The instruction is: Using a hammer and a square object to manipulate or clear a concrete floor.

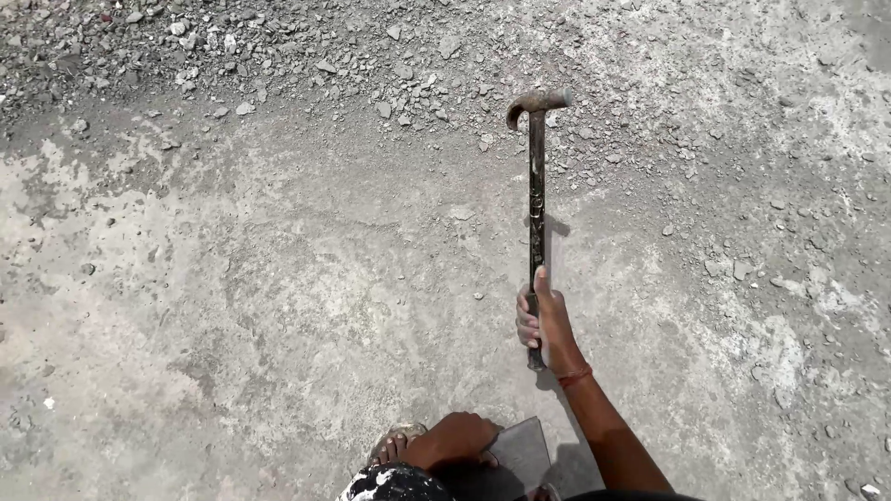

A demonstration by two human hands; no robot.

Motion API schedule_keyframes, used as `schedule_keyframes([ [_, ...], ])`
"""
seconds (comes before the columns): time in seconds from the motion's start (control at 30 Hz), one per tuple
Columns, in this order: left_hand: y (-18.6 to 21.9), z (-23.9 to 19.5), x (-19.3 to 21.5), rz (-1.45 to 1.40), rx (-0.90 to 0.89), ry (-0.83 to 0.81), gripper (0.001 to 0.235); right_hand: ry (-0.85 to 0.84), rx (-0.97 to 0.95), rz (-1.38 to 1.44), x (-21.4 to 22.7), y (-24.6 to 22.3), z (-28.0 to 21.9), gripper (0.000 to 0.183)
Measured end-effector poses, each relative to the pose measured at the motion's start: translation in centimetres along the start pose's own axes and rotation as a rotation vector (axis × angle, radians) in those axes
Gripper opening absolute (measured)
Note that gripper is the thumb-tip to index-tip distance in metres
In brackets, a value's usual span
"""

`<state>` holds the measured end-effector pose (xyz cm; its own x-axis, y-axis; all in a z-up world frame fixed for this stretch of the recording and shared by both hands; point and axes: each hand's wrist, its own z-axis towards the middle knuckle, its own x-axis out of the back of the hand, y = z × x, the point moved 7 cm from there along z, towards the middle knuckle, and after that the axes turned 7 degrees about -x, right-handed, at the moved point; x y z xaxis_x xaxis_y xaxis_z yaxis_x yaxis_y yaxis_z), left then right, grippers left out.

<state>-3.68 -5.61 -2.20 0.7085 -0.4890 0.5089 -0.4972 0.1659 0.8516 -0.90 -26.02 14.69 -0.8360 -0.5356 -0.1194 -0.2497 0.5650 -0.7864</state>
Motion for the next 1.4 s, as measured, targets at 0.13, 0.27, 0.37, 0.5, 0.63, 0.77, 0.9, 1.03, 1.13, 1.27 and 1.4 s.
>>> schedule_keyframes([
  [0.13,1.5,-1.2,3.3,0.030,0.118,-0.041,0.041,-0.048,0.354,0.083,2.7,-5.3,-1.1,0.066],
  [0.27,0.2,-0.9,2.0,0.057,0.163,-0.047,0.043,0.090,0.361,-0.010,5.7,5.8,0.8,0.067],
  [0.37,-0.9,1.0,0.8,0.136,0.086,-0.004,0.038,0.199,-0.060,-0.195,8.3,10.9,1.8,0.069],
  [0.5,0.3,-0.3,0.0,0.070,0.128,-0.071,0.037,0.117,-0.182,-0.014,5.7,4.1,-1.8,0.068],
  [0.63,-0.7,-0.4,1.1,0.051,0.184,-0.088,0.036,0.099,0.146,0.014,6.3,-2.5,-1.9,0.067],
  [0.77,0.1,-0.9,1.3,0.062,0.138,-0.065,0.024,0.269,0.351,-0.043,8.4,7.8,0.2,0.064],
  [0.9,-1.7,0.1,0.0,0.153,0.119,-0.076,0.022,0.319,-0.241,-0.262,9.9,10.9,0.4,0.063],
  [1.03,-1.2,-0.4,0.4,0.147,0.181,-0.151,0.029,0.317,-0.005,-0.254,7.6,-4.2,-5.6,0.066],
  [1.13,-1.4,-0.1,0.4,0.117,0.172,-0.081,0.030,0.298,0.322,-0.192,7.3,-8.3,-6.6,0.064],
  [1.27,0.6,-1.0,2.4,0.083,0.203,-0.109,0.025,0.283,0.544,-0.022,9.0,5.5,-1.8,0.057],
  [1.4,1.0,-1.6,2.3,0.122,0.247,-0.209,0.036,0.270,-0.233,-0.302,9.8,16.6,-1.9,0.066],
])
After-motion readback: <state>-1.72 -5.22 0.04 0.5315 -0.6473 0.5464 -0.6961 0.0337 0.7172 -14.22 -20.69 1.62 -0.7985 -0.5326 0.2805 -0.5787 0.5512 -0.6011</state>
